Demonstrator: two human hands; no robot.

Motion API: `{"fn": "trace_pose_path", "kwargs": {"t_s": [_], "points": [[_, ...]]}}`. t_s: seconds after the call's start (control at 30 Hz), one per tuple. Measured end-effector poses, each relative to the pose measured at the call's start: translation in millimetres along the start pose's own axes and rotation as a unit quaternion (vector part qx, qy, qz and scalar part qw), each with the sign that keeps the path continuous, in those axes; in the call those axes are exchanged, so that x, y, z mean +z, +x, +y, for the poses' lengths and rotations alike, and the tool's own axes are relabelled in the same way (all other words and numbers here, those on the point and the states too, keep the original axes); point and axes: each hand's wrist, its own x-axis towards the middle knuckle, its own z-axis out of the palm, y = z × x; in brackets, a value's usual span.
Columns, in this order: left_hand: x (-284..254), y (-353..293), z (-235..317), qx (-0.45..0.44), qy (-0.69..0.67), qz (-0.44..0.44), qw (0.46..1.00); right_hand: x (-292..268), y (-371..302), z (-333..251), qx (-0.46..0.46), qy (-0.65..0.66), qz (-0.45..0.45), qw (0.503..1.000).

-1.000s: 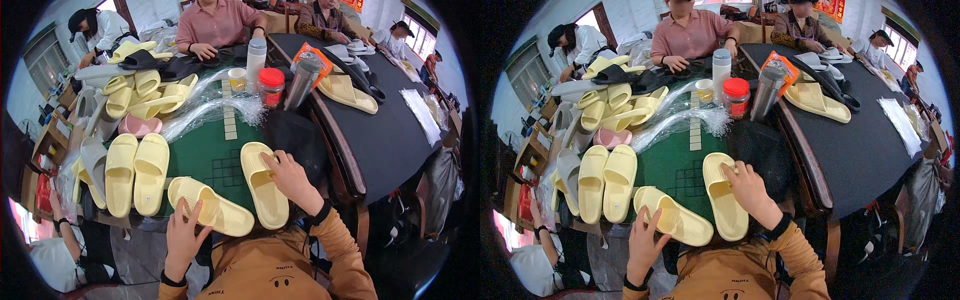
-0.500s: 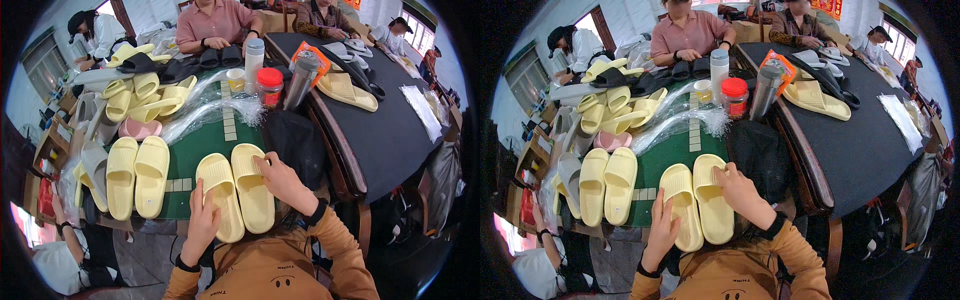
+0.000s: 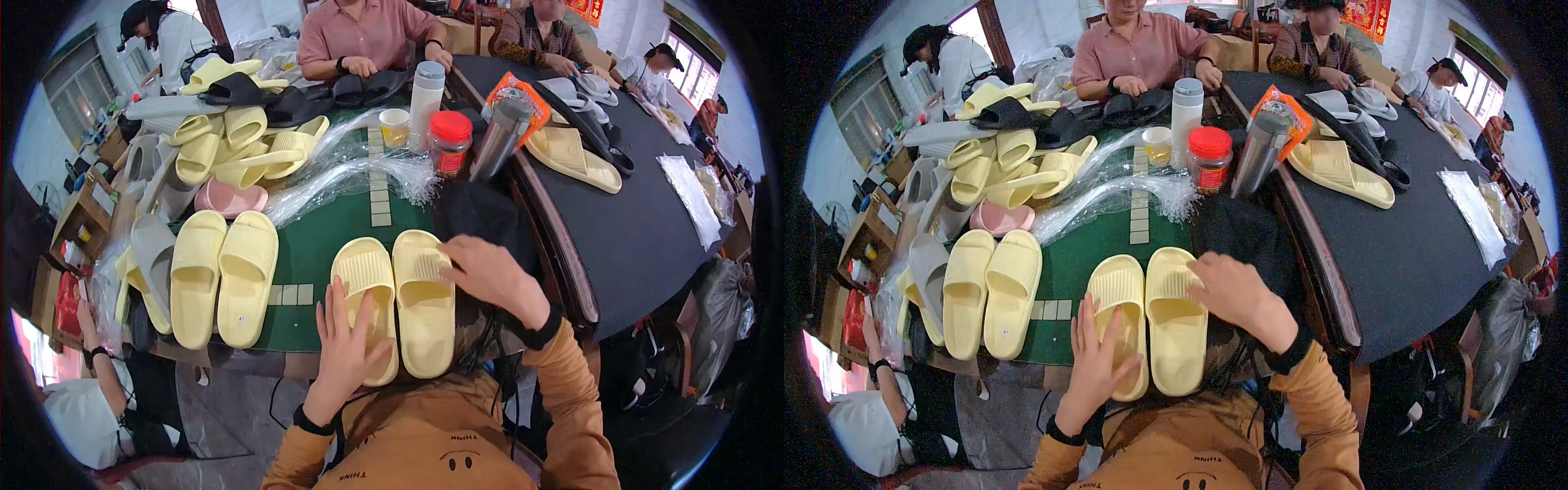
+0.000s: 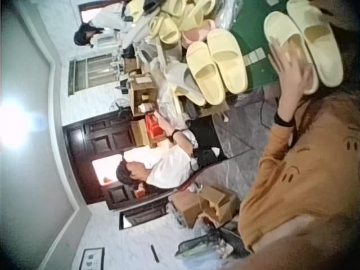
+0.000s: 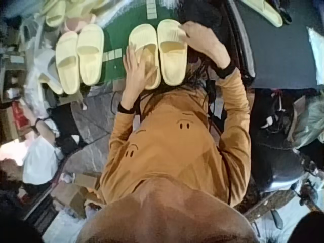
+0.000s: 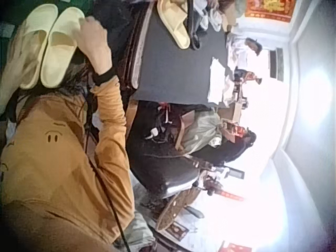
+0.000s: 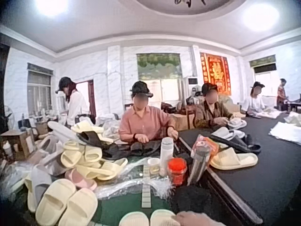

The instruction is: Manually assemble and check footwear components at a factory table.

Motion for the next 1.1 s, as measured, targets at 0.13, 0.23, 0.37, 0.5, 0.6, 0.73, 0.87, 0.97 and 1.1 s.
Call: {"fn": "trace_pose_path", "kwargs": {"t_s": [0.13,0.23,0.37,0.5,0.6,0.73,0.87,0.97,1.1], "points": [[-6.9,-8.6,22.3,-0.015,-0.014,-0.007,1.000,-3.8,45.8,29.2,-0.071,-0.088,0.224,0.968],[-3.9,-8.7,30.2,0.003,-0.004,-0.018,1.000,20.8,87.4,70.9,-0.058,-0.130,0.210,0.967],[7.3,-5.8,21.8,0.027,-0.007,-0.002,1.000,48.3,114.9,97.6,-0.041,-0.184,0.195,0.962],[2.5,-1.2,26.8,0.030,0.015,-0.011,0.999,62.2,124.9,107.6,-0.026,-0.244,0.219,0.944],[1.9,-3.7,26.1,0.016,0.031,-0.033,0.999,63.3,131.8,107.0,-0.011,-0.229,0.171,0.958],[4.4,-4.8,24.5,0.018,0.036,-0.029,0.999,54.6,137.8,109.1,0.022,-0.163,0.146,0.976],[5.2,-5.4,24.2,0.020,0.044,-0.032,0.998,35.8,126.0,107.2,0.040,0.022,0.270,0.962],[-0.9,-6.2,24.6,0.016,0.055,-0.053,0.997,15.1,109.1,98.0,0.093,0.060,0.260,0.959],[-20.5,-5.7,20.6,0.027,0.098,-0.096,0.990,1.7,86.1,96.8,0.122,0.072,0.304,0.942]]}}
